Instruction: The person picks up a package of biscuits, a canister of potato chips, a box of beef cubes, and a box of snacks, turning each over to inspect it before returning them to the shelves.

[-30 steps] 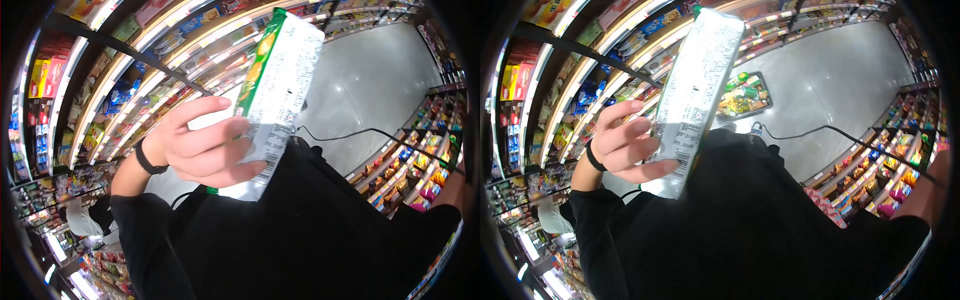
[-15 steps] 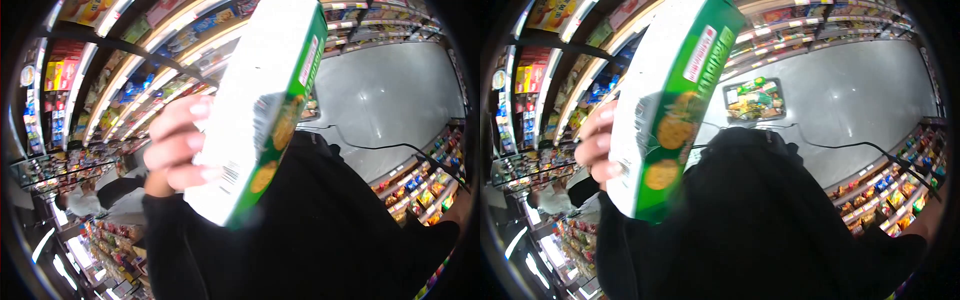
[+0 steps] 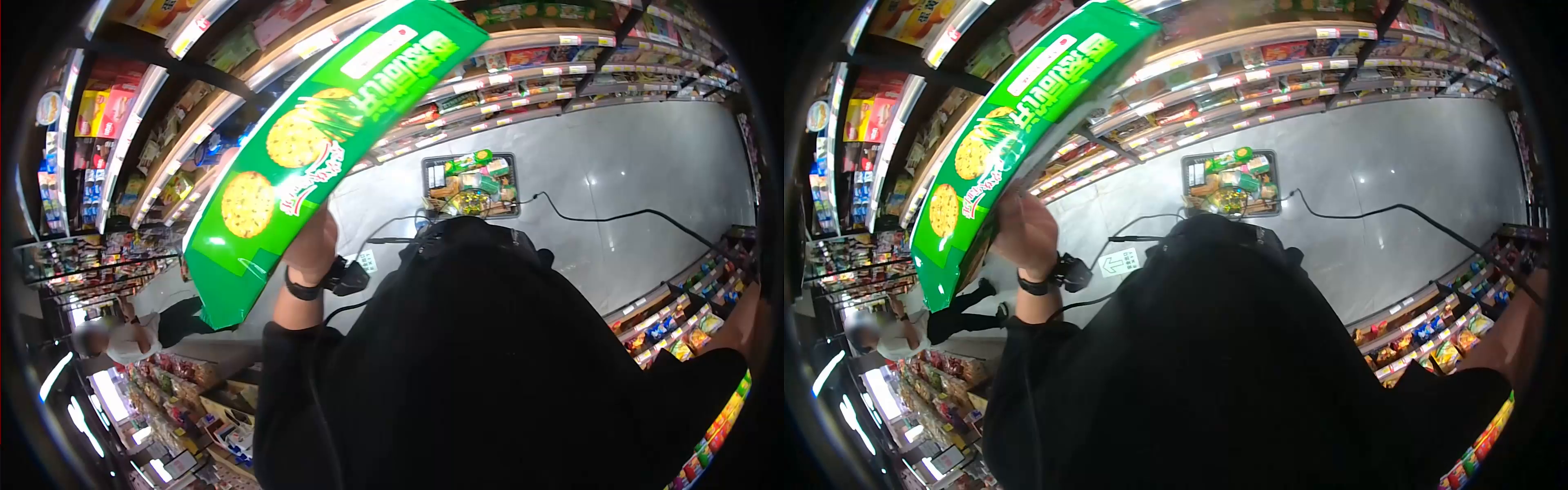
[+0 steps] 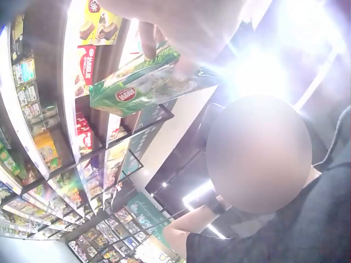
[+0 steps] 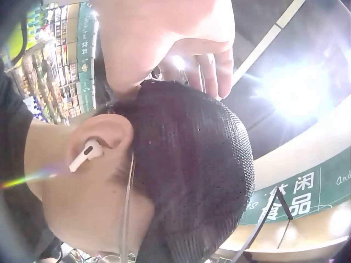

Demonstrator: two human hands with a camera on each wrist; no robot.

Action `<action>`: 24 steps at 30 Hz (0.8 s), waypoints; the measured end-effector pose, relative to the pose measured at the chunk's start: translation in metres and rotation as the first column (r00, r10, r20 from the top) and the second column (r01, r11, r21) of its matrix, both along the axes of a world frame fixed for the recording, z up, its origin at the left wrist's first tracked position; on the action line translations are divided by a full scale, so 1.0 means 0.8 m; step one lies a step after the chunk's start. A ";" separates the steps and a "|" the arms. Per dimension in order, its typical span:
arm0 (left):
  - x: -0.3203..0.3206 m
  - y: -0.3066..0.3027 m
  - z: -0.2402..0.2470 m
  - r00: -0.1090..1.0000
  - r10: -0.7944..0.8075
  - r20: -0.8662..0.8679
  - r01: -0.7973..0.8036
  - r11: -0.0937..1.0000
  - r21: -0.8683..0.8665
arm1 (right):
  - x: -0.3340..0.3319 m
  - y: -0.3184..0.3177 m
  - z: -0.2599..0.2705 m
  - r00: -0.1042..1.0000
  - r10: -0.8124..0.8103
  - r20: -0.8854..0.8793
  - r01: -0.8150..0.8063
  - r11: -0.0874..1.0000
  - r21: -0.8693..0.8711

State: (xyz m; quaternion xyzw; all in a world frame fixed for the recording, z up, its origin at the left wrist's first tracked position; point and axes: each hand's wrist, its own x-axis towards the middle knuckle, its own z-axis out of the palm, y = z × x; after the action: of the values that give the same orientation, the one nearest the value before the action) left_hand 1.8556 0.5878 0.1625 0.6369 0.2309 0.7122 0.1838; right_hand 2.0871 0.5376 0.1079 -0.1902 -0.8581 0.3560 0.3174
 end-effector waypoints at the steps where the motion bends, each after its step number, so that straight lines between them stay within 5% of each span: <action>1: 0.002 0.003 0.005 0.999 -0.037 0.027 0.037 0.999 -0.033 | 0.001 0.003 0.001 1.000 0.001 0.002 -0.001 1.000 -0.003; 4: -0.007 0.000 -0.001 0.942 -0.215 0.258 0.265 0.948 -0.177 | 0.005 0.011 0.004 1.000 0.008 0.010 -0.008 1.000 -0.005; 7: -0.017 0.006 0.002 0.714 -0.409 0.568 0.620 0.746 -0.243 | 0.014 0.016 0.015 1.000 -0.001 0.004 0.001 1.000 -0.002; 10: -0.007 0.016 0.005 0.543 -0.359 0.759 0.743 0.627 -0.235 | 0.010 0.015 0.014 1.000 0.001 0.008 -0.001 1.000 0.009; 11: -0.011 0.018 -0.010 0.409 -0.246 0.879 0.782 0.591 -0.198 | 0.006 0.016 0.009 1.000 -0.003 0.002 0.003 1.000 -0.001; 16: -0.017 0.017 -0.040 0.166 -0.249 0.954 0.932 0.354 -0.070 | 0.005 0.019 0.006 1.000 -0.022 -0.005 0.022 1.000 -0.002; 20: -0.002 0.016 -0.052 0.021 -0.248 0.969 0.927 0.368 0.074 | 0.020 0.020 0.011 1.000 -0.021 0.002 0.021 1.000 0.002; 24: 0.010 0.002 -0.050 0.038 -0.250 0.967 0.931 0.362 0.057 | 0.014 0.010 0.002 0.999 -0.036 0.009 0.036 0.999 -0.007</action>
State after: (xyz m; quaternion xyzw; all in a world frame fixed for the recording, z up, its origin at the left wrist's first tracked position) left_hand 1.8635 0.5897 0.1225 0.0850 -0.0069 0.6271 0.7742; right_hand 2.0979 0.5458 0.1093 -0.2081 -0.8546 0.3527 0.3193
